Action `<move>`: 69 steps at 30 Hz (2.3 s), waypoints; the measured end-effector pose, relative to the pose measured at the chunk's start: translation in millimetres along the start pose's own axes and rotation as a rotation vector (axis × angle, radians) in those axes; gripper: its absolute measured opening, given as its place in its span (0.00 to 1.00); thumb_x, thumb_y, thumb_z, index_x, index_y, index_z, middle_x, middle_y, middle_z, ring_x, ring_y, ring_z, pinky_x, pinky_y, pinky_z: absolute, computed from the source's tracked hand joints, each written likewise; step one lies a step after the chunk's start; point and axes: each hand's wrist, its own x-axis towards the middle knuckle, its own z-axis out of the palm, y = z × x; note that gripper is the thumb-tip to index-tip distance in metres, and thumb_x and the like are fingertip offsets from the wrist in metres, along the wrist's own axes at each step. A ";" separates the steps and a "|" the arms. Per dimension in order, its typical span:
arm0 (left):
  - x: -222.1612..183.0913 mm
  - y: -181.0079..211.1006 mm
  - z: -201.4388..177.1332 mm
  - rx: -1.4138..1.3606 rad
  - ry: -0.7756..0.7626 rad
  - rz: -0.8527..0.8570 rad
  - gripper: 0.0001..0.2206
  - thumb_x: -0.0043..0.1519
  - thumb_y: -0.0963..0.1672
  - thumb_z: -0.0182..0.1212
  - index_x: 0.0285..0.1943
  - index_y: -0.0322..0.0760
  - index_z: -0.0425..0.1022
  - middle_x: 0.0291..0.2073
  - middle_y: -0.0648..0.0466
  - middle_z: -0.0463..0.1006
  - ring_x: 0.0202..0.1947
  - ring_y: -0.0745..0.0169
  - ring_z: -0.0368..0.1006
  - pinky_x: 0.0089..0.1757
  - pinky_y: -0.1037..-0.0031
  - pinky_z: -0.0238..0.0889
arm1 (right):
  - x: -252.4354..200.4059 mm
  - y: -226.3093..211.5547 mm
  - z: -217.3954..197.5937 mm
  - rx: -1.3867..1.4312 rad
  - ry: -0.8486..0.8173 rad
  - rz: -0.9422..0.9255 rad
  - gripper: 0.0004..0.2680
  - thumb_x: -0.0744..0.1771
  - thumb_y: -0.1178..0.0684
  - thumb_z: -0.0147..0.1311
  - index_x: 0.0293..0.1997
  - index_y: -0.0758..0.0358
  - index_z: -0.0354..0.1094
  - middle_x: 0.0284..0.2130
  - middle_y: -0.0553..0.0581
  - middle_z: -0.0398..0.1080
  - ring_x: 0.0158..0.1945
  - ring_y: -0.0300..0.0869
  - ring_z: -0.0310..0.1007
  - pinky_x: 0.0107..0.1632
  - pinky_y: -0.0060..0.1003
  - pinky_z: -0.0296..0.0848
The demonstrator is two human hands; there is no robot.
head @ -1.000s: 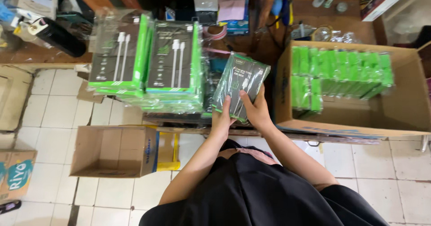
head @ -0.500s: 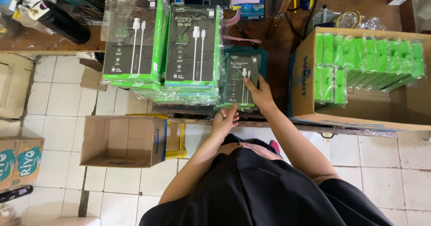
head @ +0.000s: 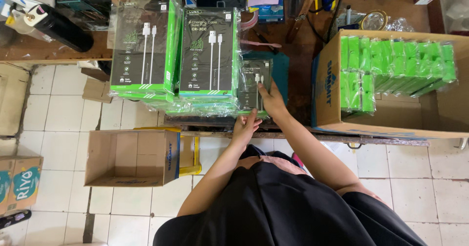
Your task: The person unpacks and sorts boxed charging cables by hand, removing plastic wrapping and organizing the boxes into stacks on the workbench and inside a cardboard box.
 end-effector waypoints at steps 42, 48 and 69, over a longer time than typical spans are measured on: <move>-47.6 144.1 291.0 1.441 -0.194 0.969 0.22 0.55 0.37 0.61 0.60 0.30 0.69 0.59 0.41 0.73 0.69 0.36 0.60 0.66 0.32 0.31 | -116.9 -99.3 -309.3 -0.748 0.104 -0.234 0.31 0.61 0.56 0.62 0.72 0.54 0.49 0.66 0.73 0.57 0.63 0.68 0.64 0.58 0.54 0.68; -47.0 142.4 317.4 1.418 -0.248 0.937 0.29 0.46 0.36 0.65 0.60 0.33 0.68 0.56 0.42 0.75 0.66 0.39 0.62 0.64 0.35 0.35 | -107.6 -89.5 -324.8 -0.754 0.041 -0.184 0.35 0.63 0.49 0.63 0.74 0.57 0.38 0.51 0.83 0.66 0.52 0.71 0.70 0.52 0.58 0.71; -71.9 182.7 293.1 0.902 -0.372 0.849 0.43 0.56 0.47 0.77 0.75 0.26 0.52 0.67 0.32 0.65 0.66 0.33 0.62 0.61 0.57 0.57 | -150.5 -156.8 -372.1 -0.625 0.388 -0.569 0.39 0.59 0.58 0.67 0.77 0.58 0.41 0.47 0.67 0.67 0.43 0.51 0.75 0.49 0.40 0.76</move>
